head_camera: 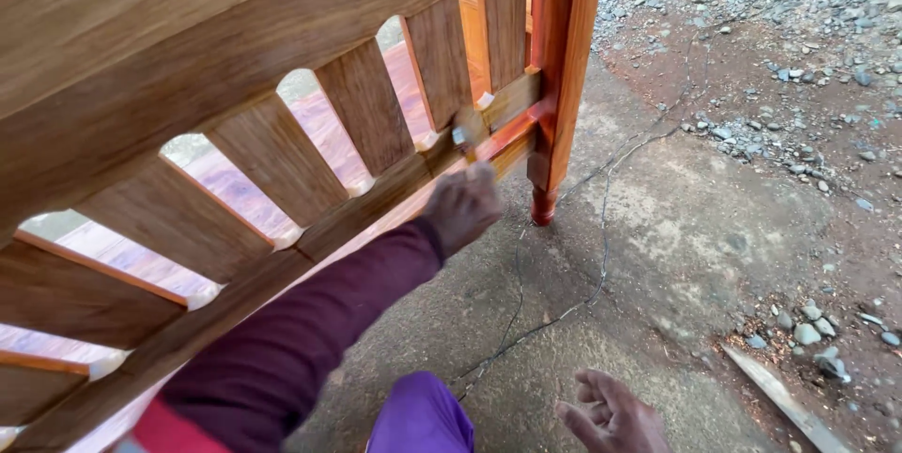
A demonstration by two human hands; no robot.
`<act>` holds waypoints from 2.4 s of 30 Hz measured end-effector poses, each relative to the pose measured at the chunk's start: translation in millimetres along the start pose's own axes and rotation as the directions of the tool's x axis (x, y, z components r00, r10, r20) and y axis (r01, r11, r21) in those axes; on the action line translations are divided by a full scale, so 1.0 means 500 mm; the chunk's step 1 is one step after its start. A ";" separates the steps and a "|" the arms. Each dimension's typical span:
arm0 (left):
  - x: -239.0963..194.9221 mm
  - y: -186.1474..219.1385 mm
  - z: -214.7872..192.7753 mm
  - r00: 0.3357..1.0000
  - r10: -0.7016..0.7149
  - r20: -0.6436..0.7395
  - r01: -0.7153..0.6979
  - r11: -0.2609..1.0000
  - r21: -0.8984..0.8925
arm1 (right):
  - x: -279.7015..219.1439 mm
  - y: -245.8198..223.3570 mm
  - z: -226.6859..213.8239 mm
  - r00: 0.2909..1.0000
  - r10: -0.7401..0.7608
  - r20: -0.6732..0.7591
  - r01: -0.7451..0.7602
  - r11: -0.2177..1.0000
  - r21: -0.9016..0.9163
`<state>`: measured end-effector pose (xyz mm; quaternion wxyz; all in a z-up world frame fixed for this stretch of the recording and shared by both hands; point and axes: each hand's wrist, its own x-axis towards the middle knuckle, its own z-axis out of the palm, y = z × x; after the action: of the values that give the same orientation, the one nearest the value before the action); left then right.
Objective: Applying a protective varnish finish to a wooden bench using a paintbrush.
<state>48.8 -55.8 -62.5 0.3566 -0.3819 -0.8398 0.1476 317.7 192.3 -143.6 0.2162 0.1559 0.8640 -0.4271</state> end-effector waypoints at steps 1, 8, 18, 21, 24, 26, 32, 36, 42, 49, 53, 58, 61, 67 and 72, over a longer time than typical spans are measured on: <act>-0.005 -0.003 0.011 1.000 0.024 -0.006 -0.024 0.999 0.023 | -0.002 0.013 0.008 1.000 0.000 0.014 0.000 1.000 0.012; 0.047 0.068 -0.001 0.940 0.138 0.313 -0.043 0.956 -0.292 | -0.028 0.012 0.011 0.992 -0.029 -0.125 0.030 1.000 0.001; -0.053 0.061 -0.063 0.906 0.003 0.423 -0.003 1.000 -0.001 | -0.032 0.052 0.016 0.987 0.040 -0.154 -0.031 0.997 0.066; -0.206 0.027 -0.161 0.901 -0.046 0.431 0.074 0.996 -0.049 | -0.010 0.066 0.007 0.989 0.002 -0.148 -0.001 1.000 0.008; -0.367 -0.004 -0.268 0.837 -0.184 0.515 0.267 0.960 -0.090 | -0.008 0.059 -0.001 0.988 0.024 -0.150 -0.030 0.999 -0.039; -0.426 -0.033 -0.350 0.771 -0.303 0.561 0.402 0.914 -0.060 | 0.009 0.055 -0.007 0.987 0.033 -0.158 -0.046 0.996 -0.078; -0.433 -0.058 -0.403 0.806 -0.374 0.459 0.443 0.895 -0.049 | 0.018 -0.004 0.002 0.999 0.034 -0.016 -0.037 0.976 -0.213; -0.270 -0.064 -0.234 0.986 -0.167 0.026 0.163 0.905 -0.393 | 0.027 -0.012 0.044 0.999 -0.018 -0.032 0.012 0.987 -0.163; -0.381 -0.101 -0.243 0.990 0.066 0.124 -0.067 0.998 0.002 | 0.041 -0.031 0.052 0.998 -0.059 -0.027 0.054 0.985 -0.166; -0.669 -0.095 -0.504 0.832 -0.356 0.426 0.390 0.921 0.009 | 0.068 -0.082 0.064 0.993 -0.096 -0.068 0.078 0.972 -0.222; -0.596 -0.066 -0.434 0.654 -0.308 0.691 0.505 0.858 -0.095 | 0.066 -0.086 0.086 0.982 -0.169 -0.082 0.147 0.963 -0.225; -0.316 -0.034 -0.194 0.916 -0.400 0.045 0.353 0.745 -0.566 | 0.042 -0.094 0.115 0.991 -0.124 -0.039 0.113 0.969 -0.219; -0.308 -0.044 -0.103 0.994 -0.108 0.014 0.080 0.813 0.576 | 0.036 -0.091 0.108 0.989 -0.137 -0.060 0.119 0.965 -0.233; -0.574 -0.113 -0.340 0.937 0.027 0.348 -0.200 0.859 0.472 | 0.048 -0.086 0.089 0.992 -0.102 -0.077 0.084 0.974 -0.210; -0.589 -0.103 -0.432 0.770 -0.329 0.546 0.533 0.802 -0.268 | 0.021 -0.137 0.081 0.987 -0.104 -0.123 0.077 0.975 -0.208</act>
<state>308.9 -315.3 -27.2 0.0769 -0.1912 -0.9780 -0.0304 287.0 120.4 -124.9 0.1533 0.1217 0.9217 -0.3350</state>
